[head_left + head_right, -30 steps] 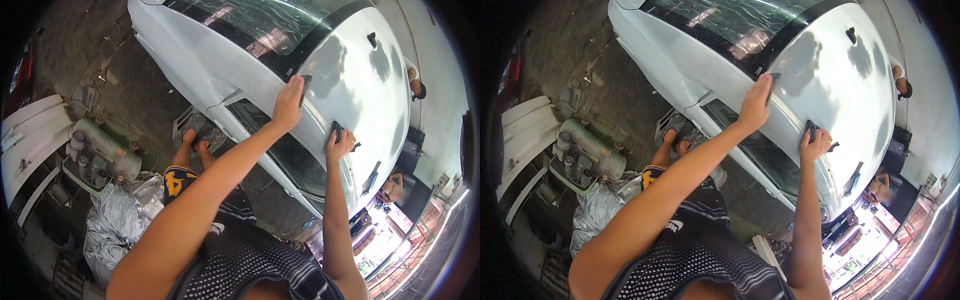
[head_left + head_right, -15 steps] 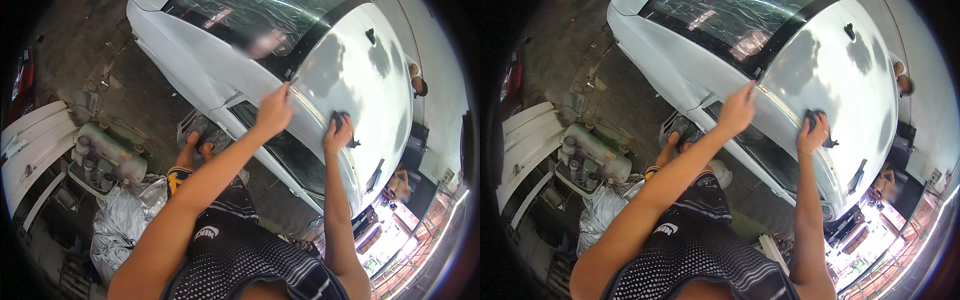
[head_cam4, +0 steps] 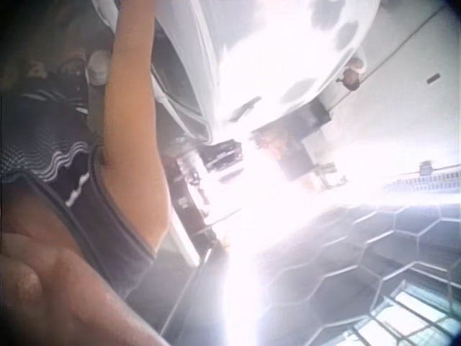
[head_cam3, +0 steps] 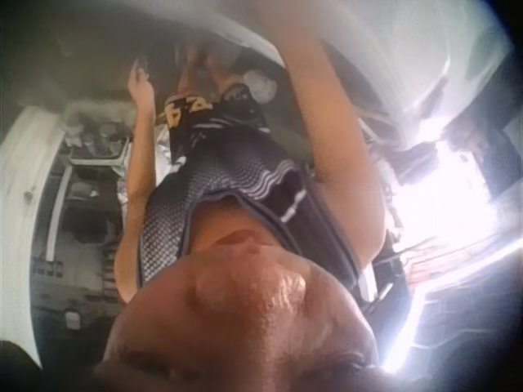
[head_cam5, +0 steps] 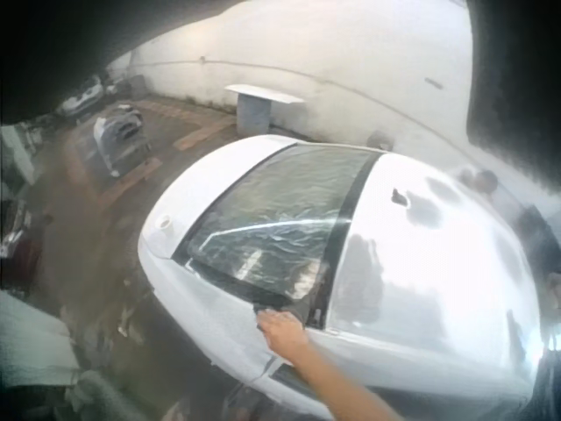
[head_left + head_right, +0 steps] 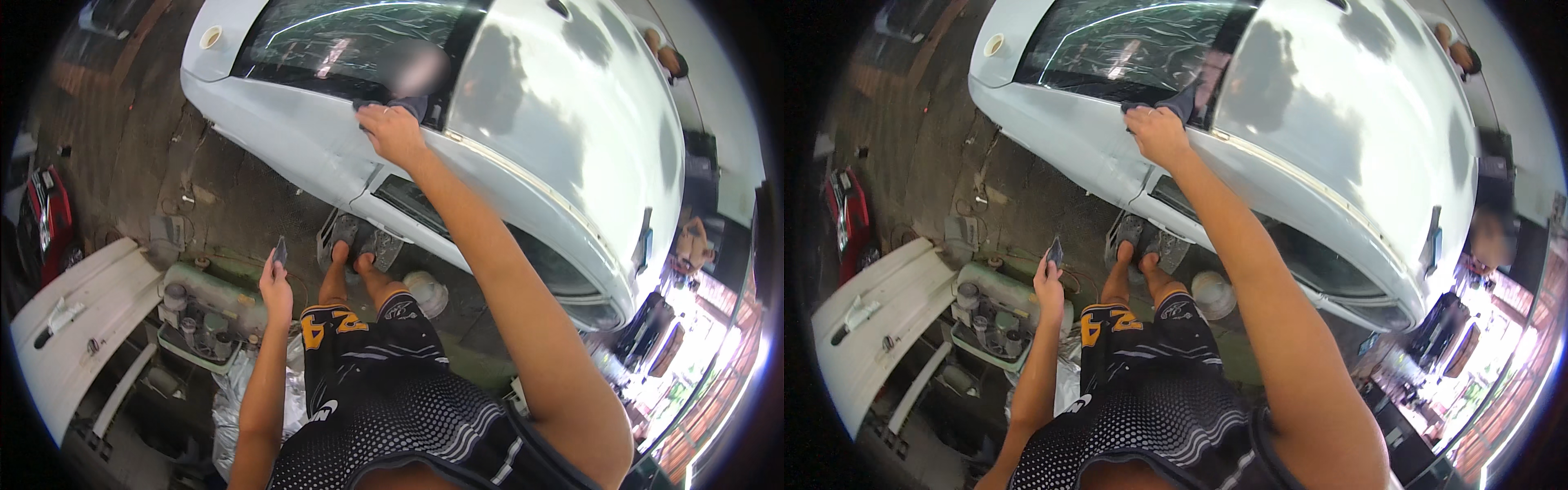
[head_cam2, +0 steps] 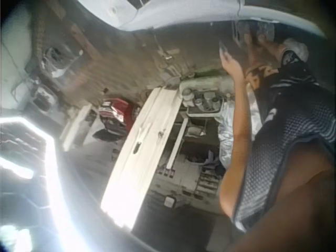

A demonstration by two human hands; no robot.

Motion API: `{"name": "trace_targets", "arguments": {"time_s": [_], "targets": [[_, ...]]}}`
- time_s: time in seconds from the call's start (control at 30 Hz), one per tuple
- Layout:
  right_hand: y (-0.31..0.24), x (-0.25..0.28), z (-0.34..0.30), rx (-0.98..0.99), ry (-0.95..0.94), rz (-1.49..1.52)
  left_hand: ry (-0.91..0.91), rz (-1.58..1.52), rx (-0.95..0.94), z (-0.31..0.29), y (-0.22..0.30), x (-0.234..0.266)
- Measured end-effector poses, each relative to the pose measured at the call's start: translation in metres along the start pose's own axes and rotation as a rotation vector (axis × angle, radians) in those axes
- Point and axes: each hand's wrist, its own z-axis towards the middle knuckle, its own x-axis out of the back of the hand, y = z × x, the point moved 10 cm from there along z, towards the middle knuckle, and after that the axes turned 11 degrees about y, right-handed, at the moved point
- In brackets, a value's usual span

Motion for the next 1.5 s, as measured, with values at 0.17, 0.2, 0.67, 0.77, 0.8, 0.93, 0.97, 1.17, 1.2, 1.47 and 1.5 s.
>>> {"name": "trace_targets", "arguments": {"time_s": [0.17, 0.2, 0.67, 0.77, 0.8, 0.93, 0.97, 1.17, 1.2, 1.47, 1.5], "targets": [[0.042, 0.111, -0.089, -0.240, 0.140, -0.133, -0.014, 0.033, -0.088, 0.005, 0.002, 0.024], [0.055, 0.138, -0.114, -0.270, 0.122, -0.194, -0.030, 0.036, -0.105, 0.007, 0.007, 0.023], [0.240, 0.364, -0.498, -1.209, 0.438, -0.621, -0.174, 0.691, -0.573, 0.046, 0.046, 0.049], [0.171, 0.317, -0.361, -0.958, 0.650, -0.619, -0.172, 0.749, -0.611, 0.037, 0.080, 0.041], [0.151, 0.305, -0.324, -0.878, 0.688, -0.458, -0.179, 0.768, -0.622, 0.032, 0.091, 0.038], [0.107, 0.262, -0.255, -0.845, 0.784, -0.197, -0.251, 0.811, -0.703, 0.023, 0.127, 0.001], [0.111, 0.249, -0.254, -0.948, 0.820, -0.039, -0.278, 0.778, -0.746, 0.023, 0.134, -0.007], [0.131, 0.243, -0.281, -1.435, 1.356, 0.886, -0.189, 0.696, -0.838, 0.021, 0.148, 0.029], [0.140, 0.260, -0.294, -1.456, 1.470, 1.120, -0.176, 0.735, -0.844, 0.022, 0.145, 0.031], [0.245, 0.483, -0.425, -1.541, 1.481, 1.037, -0.227, 0.959, -0.707, 0.021, 0.068, 0.056], [0.245, 0.492, -0.472, -1.720, 1.524, 0.743, -0.291, 0.936, -0.760, 0.019, 0.061, 0.047]]}}
